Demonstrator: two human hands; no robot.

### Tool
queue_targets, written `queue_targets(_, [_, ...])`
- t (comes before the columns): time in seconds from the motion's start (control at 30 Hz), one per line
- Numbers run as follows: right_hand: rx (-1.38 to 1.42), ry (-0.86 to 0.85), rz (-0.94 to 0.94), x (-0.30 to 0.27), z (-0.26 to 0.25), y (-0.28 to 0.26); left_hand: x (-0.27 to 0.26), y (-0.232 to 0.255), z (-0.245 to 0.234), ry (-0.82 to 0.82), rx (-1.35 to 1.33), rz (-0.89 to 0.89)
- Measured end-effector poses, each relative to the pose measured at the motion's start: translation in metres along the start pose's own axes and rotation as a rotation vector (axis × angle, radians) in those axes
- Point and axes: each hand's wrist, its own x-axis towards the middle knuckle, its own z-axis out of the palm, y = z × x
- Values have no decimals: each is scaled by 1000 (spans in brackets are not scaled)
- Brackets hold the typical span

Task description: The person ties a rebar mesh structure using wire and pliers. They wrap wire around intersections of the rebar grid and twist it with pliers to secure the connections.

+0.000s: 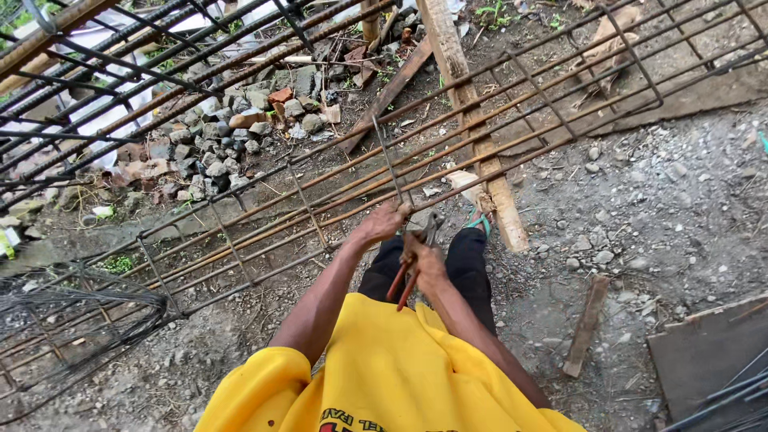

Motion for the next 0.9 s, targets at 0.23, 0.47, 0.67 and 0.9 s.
queue_targets(0.23, [-461, 175, -283, 33, -16, -46, 25, -22, 4, 3, 6, 19])
queue_targets(0.47, [-1060, -169, -465, -48, 21, -61, 42, -60, 24, 12, 702, 404])
queue_targets(0.67, [-1223, -349, -469, -71, -6, -106, 23, -22, 26, 133, 108, -53])
queue_targets(0.9, [-820, -294, 259, -27, -55, -135, -88, 62, 56, 539, 386, -140])
